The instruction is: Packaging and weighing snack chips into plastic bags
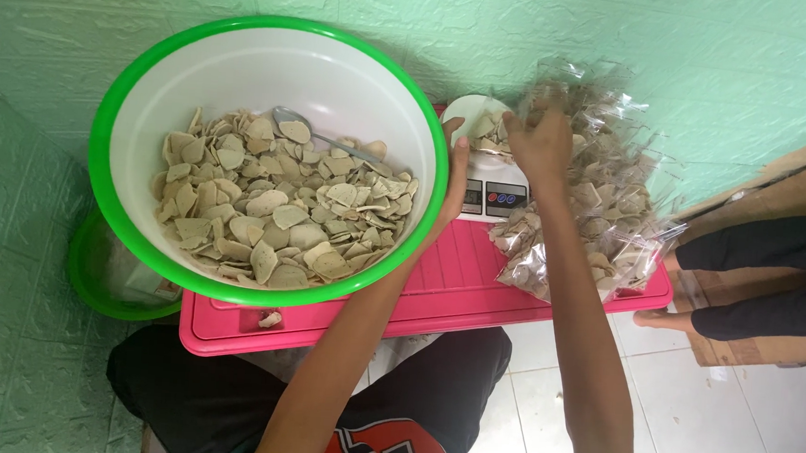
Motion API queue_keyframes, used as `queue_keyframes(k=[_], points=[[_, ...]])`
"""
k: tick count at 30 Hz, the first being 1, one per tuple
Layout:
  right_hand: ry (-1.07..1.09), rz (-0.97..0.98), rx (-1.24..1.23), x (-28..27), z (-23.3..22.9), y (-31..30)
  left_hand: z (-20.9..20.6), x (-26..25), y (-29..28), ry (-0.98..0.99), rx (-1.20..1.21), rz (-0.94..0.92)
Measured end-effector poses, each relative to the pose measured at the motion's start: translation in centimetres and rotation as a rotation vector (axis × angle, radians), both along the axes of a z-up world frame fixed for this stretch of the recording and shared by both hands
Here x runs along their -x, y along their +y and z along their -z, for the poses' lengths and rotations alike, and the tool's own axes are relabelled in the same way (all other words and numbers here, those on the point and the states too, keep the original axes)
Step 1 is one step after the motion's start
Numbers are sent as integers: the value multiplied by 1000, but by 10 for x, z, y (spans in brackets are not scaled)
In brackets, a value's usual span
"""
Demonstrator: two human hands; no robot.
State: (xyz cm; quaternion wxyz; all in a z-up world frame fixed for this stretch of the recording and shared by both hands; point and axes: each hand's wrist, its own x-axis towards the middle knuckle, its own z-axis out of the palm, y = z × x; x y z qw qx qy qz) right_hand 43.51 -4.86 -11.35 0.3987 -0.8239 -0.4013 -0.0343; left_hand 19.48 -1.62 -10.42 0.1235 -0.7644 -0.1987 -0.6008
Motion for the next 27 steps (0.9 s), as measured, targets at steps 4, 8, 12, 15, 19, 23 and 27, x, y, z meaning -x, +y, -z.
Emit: queue_keyframes(k=[4,8,12,15,19,23,27], points=[[-43,39,76,16,-12,-3,-2,8,-1,6,-61,-31],[-75,83,55,-1,6,6,-9,4,-1,15,-149,-78],[-37,82,56,4,9,7,-13,7,1,25,-235,-125],[-68,83,67,3,7,8,-13,11,-1,34,-290,-154],[-88,16,20,15,-16,-1,-9,11,1,43,-345,-180],[-75,-16,18,29,-30,-6,10,4,1,63,-378,-312],[-57,-96,37,33,-45,-7,18,4,4,82,-173,-110]])
